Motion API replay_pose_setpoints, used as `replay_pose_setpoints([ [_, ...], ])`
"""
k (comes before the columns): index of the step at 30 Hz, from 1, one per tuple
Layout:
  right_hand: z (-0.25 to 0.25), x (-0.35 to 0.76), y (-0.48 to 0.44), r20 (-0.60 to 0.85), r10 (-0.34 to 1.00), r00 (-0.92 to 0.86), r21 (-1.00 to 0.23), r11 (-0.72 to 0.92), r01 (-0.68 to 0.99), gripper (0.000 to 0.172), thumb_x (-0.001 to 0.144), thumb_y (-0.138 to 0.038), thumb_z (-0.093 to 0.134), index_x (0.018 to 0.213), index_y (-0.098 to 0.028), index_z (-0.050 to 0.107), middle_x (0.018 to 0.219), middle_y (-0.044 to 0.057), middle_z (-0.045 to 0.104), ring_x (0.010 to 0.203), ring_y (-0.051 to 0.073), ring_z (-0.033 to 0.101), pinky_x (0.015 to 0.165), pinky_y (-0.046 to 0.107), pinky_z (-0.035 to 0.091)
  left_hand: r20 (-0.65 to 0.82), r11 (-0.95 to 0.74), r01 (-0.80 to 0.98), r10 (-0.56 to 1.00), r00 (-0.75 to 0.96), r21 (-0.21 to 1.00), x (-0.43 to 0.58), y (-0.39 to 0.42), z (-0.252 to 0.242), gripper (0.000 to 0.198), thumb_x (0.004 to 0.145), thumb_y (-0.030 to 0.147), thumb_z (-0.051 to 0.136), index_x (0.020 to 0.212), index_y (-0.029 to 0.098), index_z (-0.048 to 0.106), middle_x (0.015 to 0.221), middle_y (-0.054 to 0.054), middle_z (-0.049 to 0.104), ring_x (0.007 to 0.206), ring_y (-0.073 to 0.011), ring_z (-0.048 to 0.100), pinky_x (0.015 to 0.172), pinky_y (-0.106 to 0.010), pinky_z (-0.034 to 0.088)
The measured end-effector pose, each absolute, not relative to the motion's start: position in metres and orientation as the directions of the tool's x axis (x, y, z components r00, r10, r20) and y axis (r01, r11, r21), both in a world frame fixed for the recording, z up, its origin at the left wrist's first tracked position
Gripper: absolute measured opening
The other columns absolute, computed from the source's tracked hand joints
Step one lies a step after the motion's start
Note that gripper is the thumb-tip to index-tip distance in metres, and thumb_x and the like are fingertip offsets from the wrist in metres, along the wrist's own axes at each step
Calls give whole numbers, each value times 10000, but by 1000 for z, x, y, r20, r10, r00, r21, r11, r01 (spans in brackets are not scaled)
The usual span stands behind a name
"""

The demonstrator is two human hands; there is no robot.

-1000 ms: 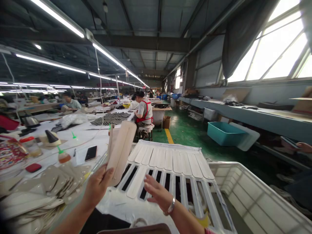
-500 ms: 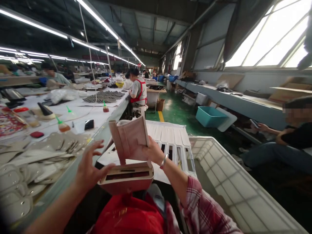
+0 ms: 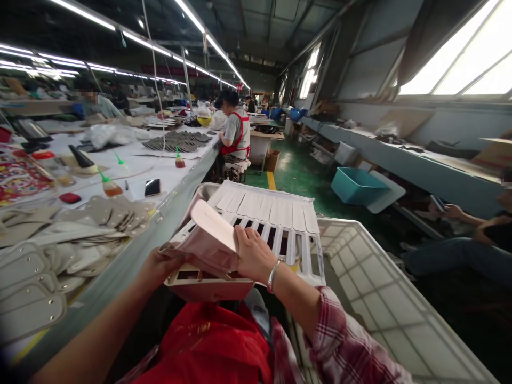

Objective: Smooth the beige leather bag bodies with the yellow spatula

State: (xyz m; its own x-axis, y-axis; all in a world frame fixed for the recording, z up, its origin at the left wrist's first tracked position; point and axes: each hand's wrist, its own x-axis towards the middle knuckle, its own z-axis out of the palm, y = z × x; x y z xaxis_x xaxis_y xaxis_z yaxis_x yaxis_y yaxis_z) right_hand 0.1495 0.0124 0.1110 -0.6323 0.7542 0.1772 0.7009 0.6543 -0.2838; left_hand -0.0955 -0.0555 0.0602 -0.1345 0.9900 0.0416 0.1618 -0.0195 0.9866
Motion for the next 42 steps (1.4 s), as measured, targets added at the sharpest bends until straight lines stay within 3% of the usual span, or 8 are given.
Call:
replay_pose_setpoints([
  [5, 94, 153, 20, 46, 645, -763, -223, 751, 621, 795, 658, -311, 574, 1343, -71, 251, 1159, 154, 448, 1045, 261, 413, 906, 363, 350, 34, -17, 361, 999, -42, 932, -118, -57, 39, 392, 650, 384, 691, 956, 141, 657, 979, -84, 643, 853, -231, 609, 738, -317, 496],
  [13, 75, 142, 33, 40, 544, -838, 147, 826, 544, 953, 633, -530, 622, 1377, -71, 245, 1085, 160, 482, 936, 287, 420, 830, 414, 334, 228, -89, 783, 971, -69, 615, -144, -62, 24, 284, 690, 428, 614, 837, 193, 676, 1320, -96, 425, 1215, -284, 376, 1038, -450, 266],
  [16, 61, 130, 33, 48, 472, -880, 168, 865, 473, 1008, 665, -641, 566, 1418, -115, 149, 1103, 153, 475, 878, 262, 438, 721, 371, 358, 140, 18, 737, 978, -152, 676, -151, -65, 16, 198, 700, 305, 544, 810, 194, 667, 1315, -77, 443, 1209, -254, 401, 1050, -415, 268],
  [22, 38, 135, 32, 111, 259, -960, 238, 930, 278, 723, 793, -622, 427, 1394, -257, 260, 1113, 138, 470, 851, 245, 449, 671, 348, 326, -26, 224, 443, 911, -411, 868, -149, -83, 0, 294, 782, 355, 432, 856, 179, 654, 1197, -76, 559, 1123, -223, 497, 1013, -378, 329],
  [26, 39, 133, 30, 30, 240, -970, 228, 944, 240, 708, 773, -532, 525, 1381, -259, 285, 1040, 126, 499, 791, 223, 454, 618, 321, 317, 14, 252, 637, 925, -381, 728, -140, -86, -4, 320, 750, 434, 513, 916, 177, 607, 1090, -80, 592, 1038, -222, 535, 910, -344, 407],
  [31, 50, 120, 32, -180, 269, -946, 189, 954, 235, 773, 723, -539, 568, 1378, -253, 272, 1057, 140, 501, 770, 229, 503, 579, 307, 351, -168, 346, 736, 937, -308, 583, -136, -72, 3, 226, 757, 374, 517, 915, 213, 537, 805, -10, 629, 734, -173, 594, 667, -268, 434],
  [38, 41, 92, 33, -354, 332, -874, 177, 942, 286, 798, 666, -537, 615, 1341, -236, 315, 1059, 150, 505, 794, 256, 553, 587, 332, 432, -165, 259, 946, 959, -229, 196, -135, -50, 25, 306, 782, 212, 475, 1088, 198, 484, 784, -53, 633, 742, -235, 603, 634, -313, 414],
  [42, 42, 88, 34, -332, 349, -877, 129, 937, 324, 766, 652, -546, 634, 1303, -246, 366, 1036, 142, 526, 832, 278, 565, 617, 358, 459, 75, -209, 967, 977, 200, 145, -106, -43, 30, 283, 832, 276, 483, 1091, 169, 522, 1035, -117, 589, 955, -256, 542, 801, -372, 417],
])
